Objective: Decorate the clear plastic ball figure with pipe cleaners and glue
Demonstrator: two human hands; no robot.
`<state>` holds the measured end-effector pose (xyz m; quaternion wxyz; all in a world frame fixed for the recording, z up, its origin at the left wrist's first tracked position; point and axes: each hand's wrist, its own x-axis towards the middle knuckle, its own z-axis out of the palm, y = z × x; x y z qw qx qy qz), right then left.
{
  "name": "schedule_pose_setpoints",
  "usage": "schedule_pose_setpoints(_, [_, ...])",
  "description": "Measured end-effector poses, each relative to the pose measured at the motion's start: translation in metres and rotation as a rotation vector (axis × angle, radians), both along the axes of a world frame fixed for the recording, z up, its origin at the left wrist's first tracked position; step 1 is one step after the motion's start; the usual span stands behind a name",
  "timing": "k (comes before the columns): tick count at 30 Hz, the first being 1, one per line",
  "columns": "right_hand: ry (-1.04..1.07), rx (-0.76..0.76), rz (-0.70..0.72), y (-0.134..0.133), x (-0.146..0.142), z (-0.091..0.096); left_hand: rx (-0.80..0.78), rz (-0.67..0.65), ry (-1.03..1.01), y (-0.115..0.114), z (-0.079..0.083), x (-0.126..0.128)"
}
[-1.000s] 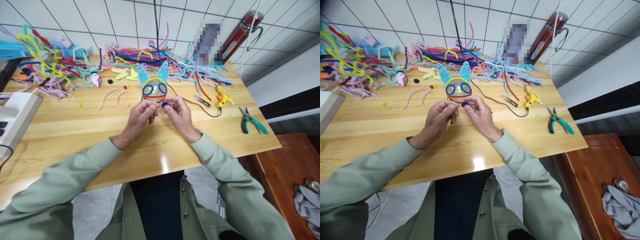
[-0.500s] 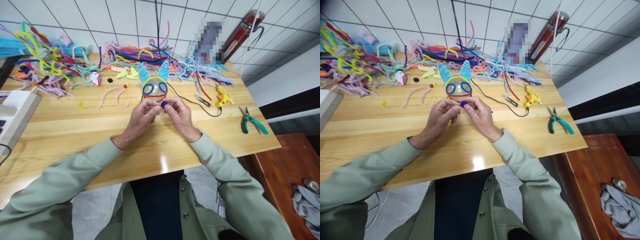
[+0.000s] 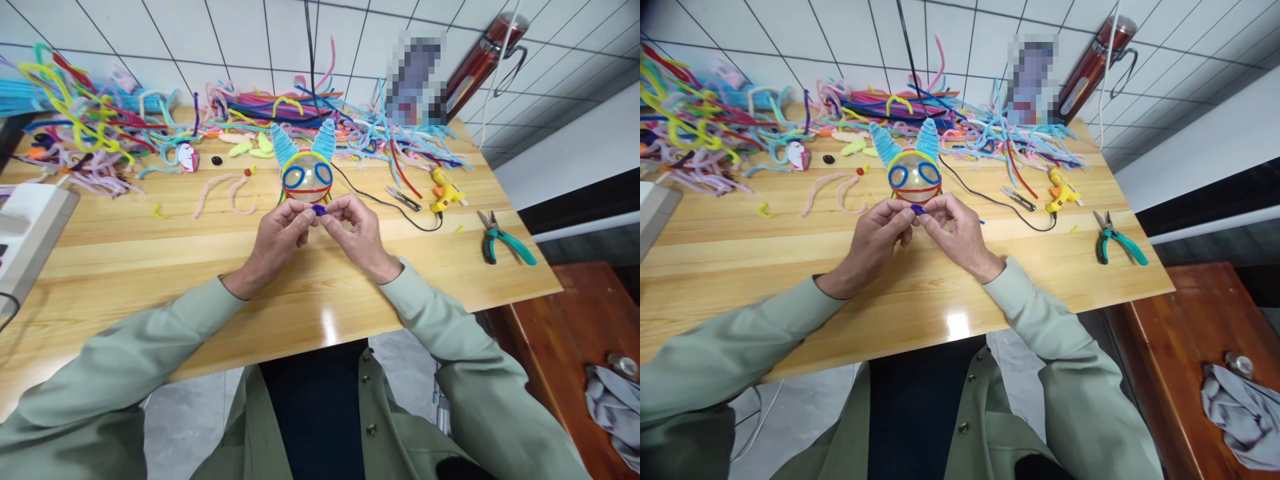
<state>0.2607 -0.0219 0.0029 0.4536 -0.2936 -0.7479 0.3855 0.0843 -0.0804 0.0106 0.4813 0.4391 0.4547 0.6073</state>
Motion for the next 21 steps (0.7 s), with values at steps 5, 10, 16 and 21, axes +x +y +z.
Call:
schedule_pose_setpoints(5, [-0.036,0.199,-0.077,0.0021,0.0009,0.0008,0.045,-0.038,-0.015,-0.002,-0.0047,-0.0002])
schedule_pose_setpoints(10, [-0.038,0.343,-0.071,0.0031,0.0027,0.0019,0.084,-0.005,0.024,-0.0019,-0.0075,-0.0002])
schedule_pose_setpoints(16, [-0.043,0.255,-0.04,0.0026,0.0046,-0.0022,0.112,0.092,0.104,-0.0004,-0.0053,0.0017])
schedule_pose_setpoints(21, [-0.027,0.332,-0.008,0.0036,0.004,0.0003,0.136,0.097,0.117,0.0004,-0.0047,0.0033])
